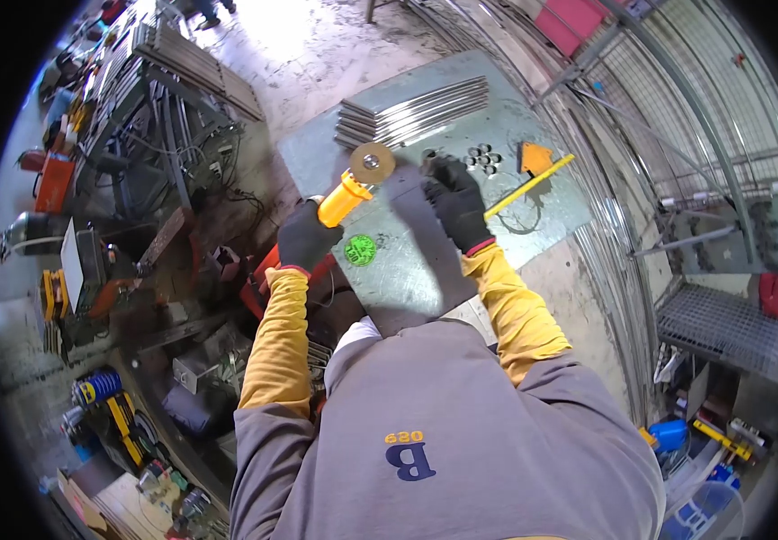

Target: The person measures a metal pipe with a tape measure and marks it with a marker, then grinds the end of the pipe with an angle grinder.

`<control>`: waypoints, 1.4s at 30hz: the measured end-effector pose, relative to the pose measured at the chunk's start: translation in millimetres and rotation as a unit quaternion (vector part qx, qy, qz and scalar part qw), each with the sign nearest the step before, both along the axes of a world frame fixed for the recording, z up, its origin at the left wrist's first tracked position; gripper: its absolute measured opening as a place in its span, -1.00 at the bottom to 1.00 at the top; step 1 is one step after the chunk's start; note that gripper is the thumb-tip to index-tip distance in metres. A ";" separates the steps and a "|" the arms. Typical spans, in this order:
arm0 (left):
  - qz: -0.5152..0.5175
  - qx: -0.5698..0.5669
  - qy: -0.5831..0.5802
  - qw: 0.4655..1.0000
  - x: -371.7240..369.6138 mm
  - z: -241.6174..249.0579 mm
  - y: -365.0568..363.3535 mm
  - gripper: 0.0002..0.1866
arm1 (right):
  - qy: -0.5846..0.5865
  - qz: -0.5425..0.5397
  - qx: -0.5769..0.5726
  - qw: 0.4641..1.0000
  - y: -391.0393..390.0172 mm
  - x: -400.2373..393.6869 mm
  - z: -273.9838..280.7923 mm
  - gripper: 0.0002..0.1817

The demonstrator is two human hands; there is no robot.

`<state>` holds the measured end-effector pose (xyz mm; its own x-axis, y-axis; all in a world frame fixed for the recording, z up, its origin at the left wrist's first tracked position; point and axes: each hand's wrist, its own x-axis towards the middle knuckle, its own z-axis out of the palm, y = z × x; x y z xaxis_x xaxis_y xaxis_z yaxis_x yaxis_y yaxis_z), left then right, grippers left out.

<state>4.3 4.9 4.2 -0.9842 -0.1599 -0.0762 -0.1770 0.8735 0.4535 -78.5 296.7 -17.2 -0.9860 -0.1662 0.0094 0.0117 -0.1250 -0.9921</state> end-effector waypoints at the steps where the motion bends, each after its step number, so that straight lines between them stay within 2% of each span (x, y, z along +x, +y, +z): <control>1: 0.001 -0.003 0.011 1.000 0.2 -4.5 -2.2 -0.34 | -0.006 -0.010 -0.005 1.000 -4.4 9.9 1.2 -0.51; 8: 0.005 -0.019 -0.010 1.000 -1.2 -3.4 -2.2 -0.29 | -0.081 -0.017 0.031 0.996 -6.6 47.7 4.2 -0.48; 17: -0.004 -0.026 -0.009 1.000 -1.8 -6.8 -4.4 -0.29 | -0.066 -0.019 0.034 0.997 -1.2 57.2 3.3 -0.49; 19: -0.001 -0.026 -0.010 1.000 -2.4 -7.9 -3.9 -0.29 | -0.071 -0.014 0.071 0.995 -0.2 57.8 5.4 -0.49; 23: -0.001 -0.031 -0.001 1.000 -1.3 -6.6 -3.1 -0.29 | -0.018 -0.030 0.029 0.999 -3.8 57.9 -0.4 -0.53; 28: 0.002 -0.028 -0.006 1.000 -1.0 -2.7 -1.6 -0.29 | -0.019 -0.003 0.085 0.996 1.0 56.1 14.8 -0.50; 32: 0.002 -0.022 -0.016 1.000 -1.5 0.0 -0.6 -0.28 | -0.009 -0.004 0.041 0.999 -2.1 53.6 17.5 -0.53; 37: 0.006 -0.017 -0.023 1.000 -1.4 -3.8 -2.2 -0.28 | -0.053 -0.013 -0.008 0.998 -5.2 50.3 31.1 -0.54; 42: 0.006 -0.021 -0.015 1.000 -1.6 -5.5 -3.1 -0.27 | -0.045 -0.002 0.020 0.999 -4.8 48.1 39.5 -0.58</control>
<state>2.7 1.8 -1.3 -0.9796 -0.1746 -0.0991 -0.2001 0.8894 0.4111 -30.4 291.9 22.3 -0.9831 -0.1615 -0.0862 0.1008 -0.0846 -0.9913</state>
